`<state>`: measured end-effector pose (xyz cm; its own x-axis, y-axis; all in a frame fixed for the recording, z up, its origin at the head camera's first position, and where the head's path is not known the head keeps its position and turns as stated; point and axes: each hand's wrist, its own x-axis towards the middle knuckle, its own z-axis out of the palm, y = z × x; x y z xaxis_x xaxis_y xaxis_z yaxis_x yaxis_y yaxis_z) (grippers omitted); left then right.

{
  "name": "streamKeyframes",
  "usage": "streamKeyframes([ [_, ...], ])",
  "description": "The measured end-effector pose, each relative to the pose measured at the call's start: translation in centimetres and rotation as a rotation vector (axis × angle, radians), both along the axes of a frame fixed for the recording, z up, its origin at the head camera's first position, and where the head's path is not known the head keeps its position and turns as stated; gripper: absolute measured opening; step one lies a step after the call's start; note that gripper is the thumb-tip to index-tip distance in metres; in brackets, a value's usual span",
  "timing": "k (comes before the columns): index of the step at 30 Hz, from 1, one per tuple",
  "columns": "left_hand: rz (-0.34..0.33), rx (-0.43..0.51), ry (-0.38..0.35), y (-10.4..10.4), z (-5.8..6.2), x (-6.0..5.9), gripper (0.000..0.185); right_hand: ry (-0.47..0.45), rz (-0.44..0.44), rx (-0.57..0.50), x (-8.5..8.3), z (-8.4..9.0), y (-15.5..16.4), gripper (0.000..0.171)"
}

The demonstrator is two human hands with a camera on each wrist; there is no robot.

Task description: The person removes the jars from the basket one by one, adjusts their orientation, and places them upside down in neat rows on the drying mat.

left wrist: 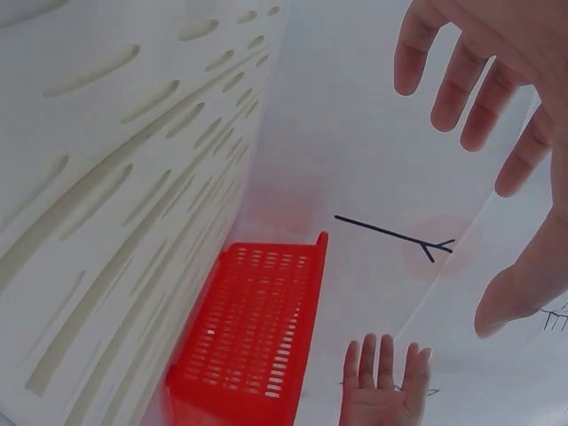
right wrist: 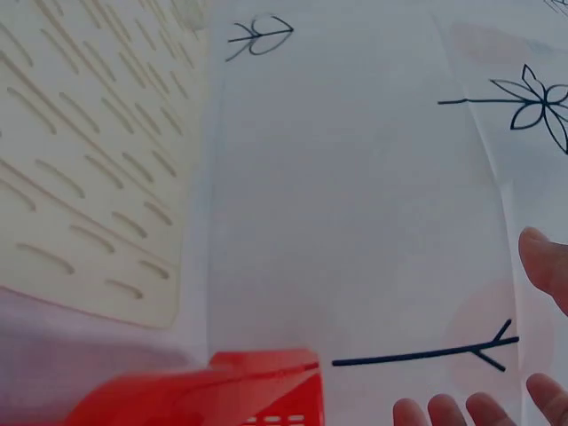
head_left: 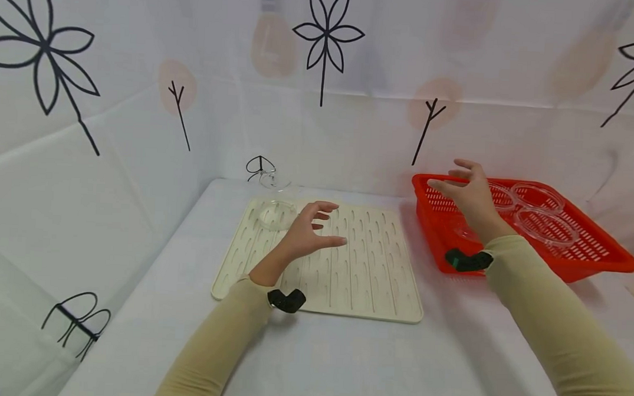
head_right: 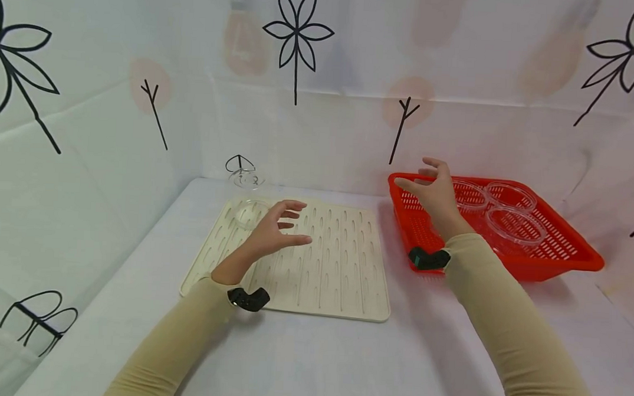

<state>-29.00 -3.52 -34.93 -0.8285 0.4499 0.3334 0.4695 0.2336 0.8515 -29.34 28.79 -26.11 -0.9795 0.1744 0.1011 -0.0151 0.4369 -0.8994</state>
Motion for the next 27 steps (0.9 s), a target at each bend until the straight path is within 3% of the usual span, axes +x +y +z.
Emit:
streamKeyframes([
  [27, -0.026, -0.002, 0.000, 2.2, 0.0, 0.5, 0.062, -0.124, -0.207, -0.067, 0.9, -0.3, 9.1, 0.105],
])
